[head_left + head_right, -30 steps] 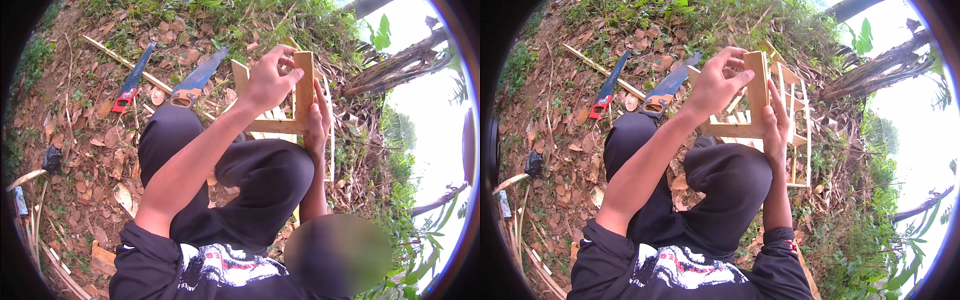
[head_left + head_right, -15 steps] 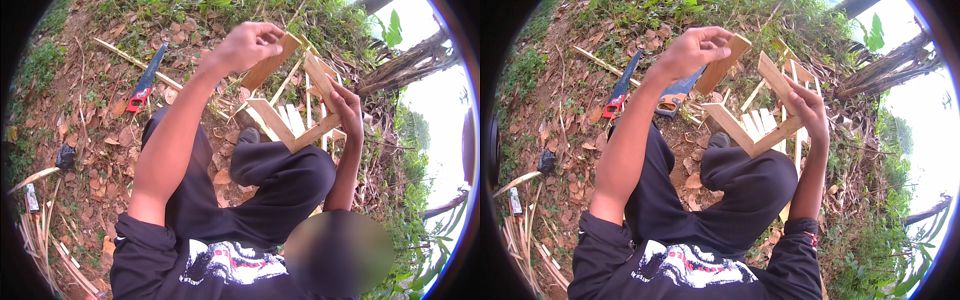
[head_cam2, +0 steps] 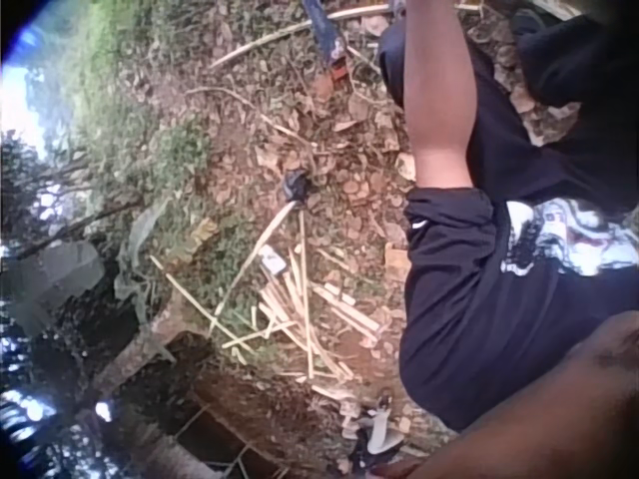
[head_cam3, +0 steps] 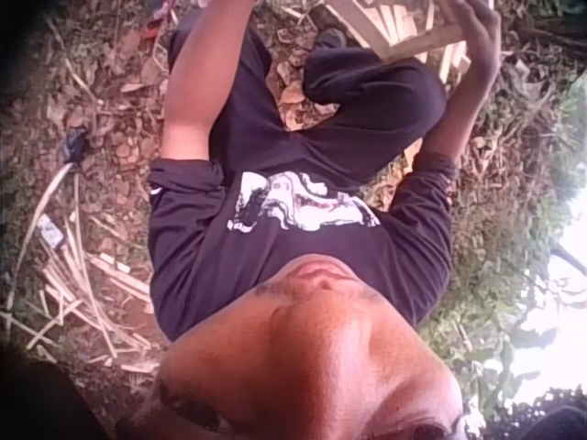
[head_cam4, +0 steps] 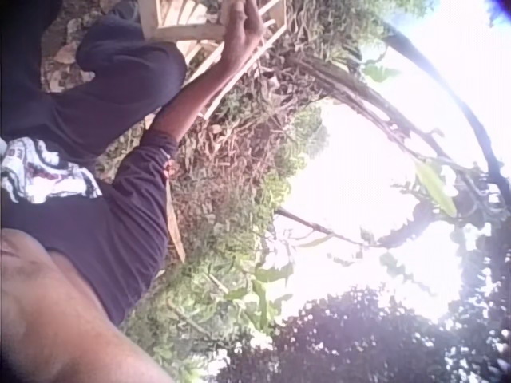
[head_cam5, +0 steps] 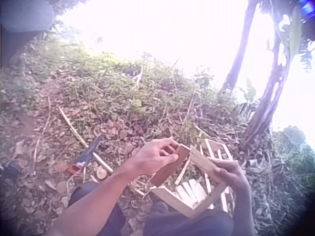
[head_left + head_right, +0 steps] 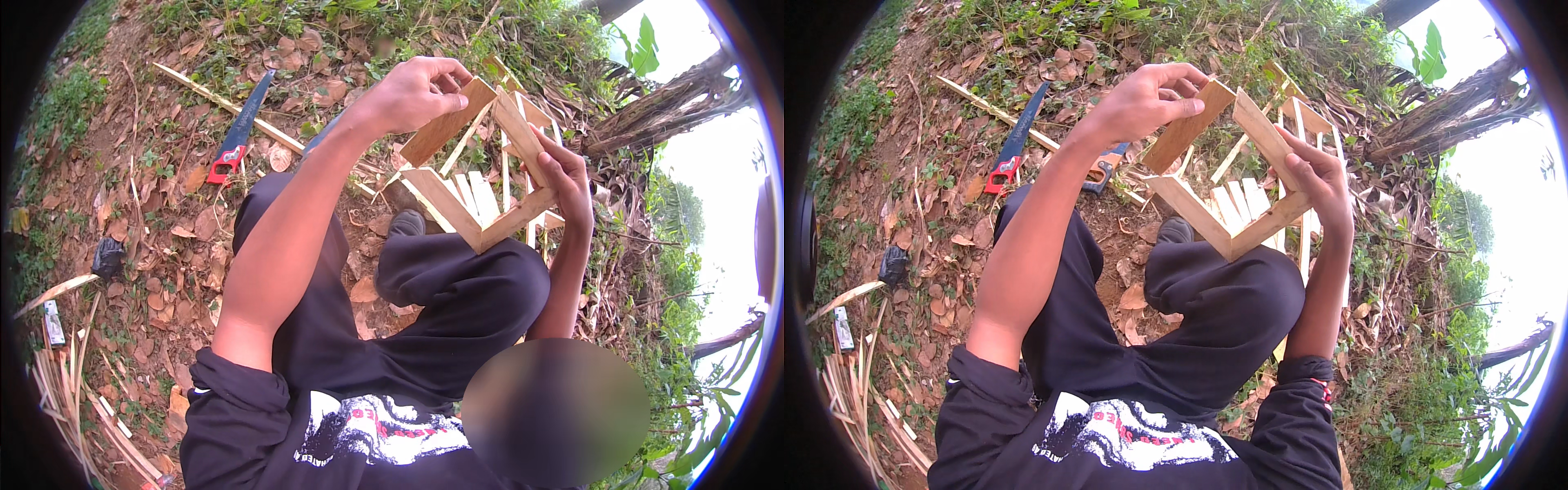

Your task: The person sits on the ground and uses a hand saw to cut a small wooden piece, then fits it into a wooden frame structure. The person handles the saw and wood pieces directly, adjusting the frame to test the fit.

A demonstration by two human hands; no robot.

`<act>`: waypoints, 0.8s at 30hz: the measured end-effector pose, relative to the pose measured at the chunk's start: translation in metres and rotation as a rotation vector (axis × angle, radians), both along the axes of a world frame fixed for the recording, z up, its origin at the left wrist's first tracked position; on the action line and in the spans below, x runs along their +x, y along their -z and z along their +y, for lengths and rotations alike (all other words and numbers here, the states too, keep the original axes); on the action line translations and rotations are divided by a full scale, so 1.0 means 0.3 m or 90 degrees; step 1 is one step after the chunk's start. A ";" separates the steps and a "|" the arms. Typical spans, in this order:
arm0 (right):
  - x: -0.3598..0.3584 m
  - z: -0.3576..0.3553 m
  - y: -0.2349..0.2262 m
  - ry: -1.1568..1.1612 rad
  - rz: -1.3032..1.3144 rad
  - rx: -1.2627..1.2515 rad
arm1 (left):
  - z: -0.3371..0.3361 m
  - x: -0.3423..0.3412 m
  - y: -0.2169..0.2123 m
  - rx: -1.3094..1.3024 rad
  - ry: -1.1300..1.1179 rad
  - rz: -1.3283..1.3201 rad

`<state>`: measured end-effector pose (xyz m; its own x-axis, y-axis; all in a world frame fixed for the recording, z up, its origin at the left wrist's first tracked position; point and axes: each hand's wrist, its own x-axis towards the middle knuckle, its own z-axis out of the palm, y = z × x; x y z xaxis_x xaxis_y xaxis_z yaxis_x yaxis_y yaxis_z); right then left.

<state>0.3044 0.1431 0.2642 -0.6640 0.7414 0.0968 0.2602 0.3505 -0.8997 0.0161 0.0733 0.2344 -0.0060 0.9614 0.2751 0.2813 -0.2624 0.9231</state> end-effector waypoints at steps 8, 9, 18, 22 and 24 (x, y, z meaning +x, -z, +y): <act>0.000 -0.003 0.010 -0.001 -0.015 0.005 | 0.013 -0.013 0.026 0.020 0.000 0.025; 0.001 -0.005 0.010 -0.004 -0.016 0.004 | 0.010 -0.011 0.024 0.020 -0.001 0.024; 0.004 -0.025 0.004 0.000 -0.011 -0.005 | -0.002 -0.002 0.015 0.014 0.006 0.010; 0.002 -0.031 0.002 -0.007 -0.007 -0.012 | 0.004 0.001 0.023 0.026 0.000 -0.004; 0.003 -0.031 0.002 -0.009 -0.004 -0.013 | 0.002 0.000 0.025 0.027 -0.002 -0.001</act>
